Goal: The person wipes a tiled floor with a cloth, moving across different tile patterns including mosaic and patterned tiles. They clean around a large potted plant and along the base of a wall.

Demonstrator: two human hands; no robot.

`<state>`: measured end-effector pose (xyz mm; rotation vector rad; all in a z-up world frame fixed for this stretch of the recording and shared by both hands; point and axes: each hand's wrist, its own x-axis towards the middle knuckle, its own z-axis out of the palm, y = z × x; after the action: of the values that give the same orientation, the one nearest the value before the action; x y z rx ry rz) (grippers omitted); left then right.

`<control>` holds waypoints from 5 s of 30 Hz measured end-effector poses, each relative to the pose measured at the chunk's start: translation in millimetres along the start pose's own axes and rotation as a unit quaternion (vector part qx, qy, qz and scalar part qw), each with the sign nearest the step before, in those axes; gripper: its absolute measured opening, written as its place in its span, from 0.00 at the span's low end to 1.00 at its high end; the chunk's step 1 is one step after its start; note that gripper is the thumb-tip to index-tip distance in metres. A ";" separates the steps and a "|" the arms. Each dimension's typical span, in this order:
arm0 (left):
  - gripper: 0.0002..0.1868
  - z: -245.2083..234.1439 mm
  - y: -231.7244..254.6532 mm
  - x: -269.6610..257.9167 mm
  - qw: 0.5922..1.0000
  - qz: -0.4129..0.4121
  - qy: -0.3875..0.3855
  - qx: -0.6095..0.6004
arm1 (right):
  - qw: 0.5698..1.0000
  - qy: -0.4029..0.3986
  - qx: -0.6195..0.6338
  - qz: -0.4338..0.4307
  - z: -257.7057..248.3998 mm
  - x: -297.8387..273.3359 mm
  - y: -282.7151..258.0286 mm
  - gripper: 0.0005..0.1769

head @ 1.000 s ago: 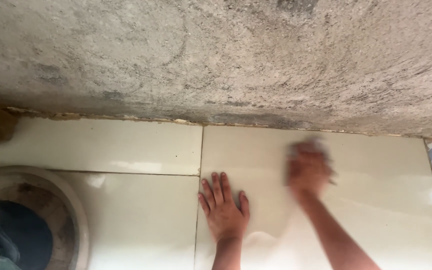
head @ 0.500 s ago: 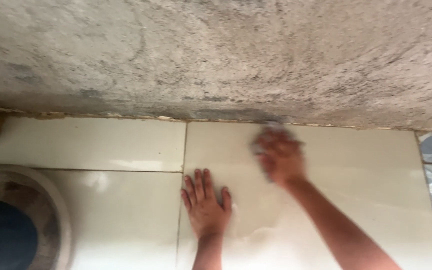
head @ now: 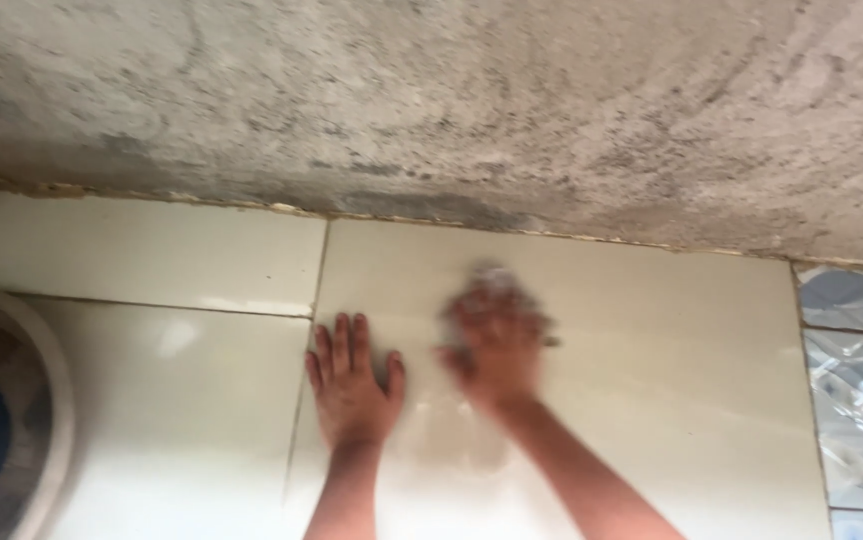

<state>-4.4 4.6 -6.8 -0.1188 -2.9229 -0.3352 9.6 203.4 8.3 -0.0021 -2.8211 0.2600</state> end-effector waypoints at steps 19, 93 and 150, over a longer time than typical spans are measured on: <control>0.35 2.8 1.9 -5.8 0.997 0.019 -0.004 0.073 | 0.962 0.084 -0.173 0.194 -17.9 -59.9 218.3 0.26; 0.30 51.6 241.5 -50.7 0.980 0.124 0.001 -0.154 | 0.994 -0.067 0.089 -0.014 -59.0 -120.6 176.7 0.32; 0.25 55.3 234.9 -50.4 0.974 0.155 0.040 -0.158 | 0.994 0.064 -0.077 0.047 -72.7 -56.3 310.8 0.27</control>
<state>58.4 242.7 -19.1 -0.5859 -2.6887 -0.7283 77.0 520.3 3.8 -0.1797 -2.7094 0.0587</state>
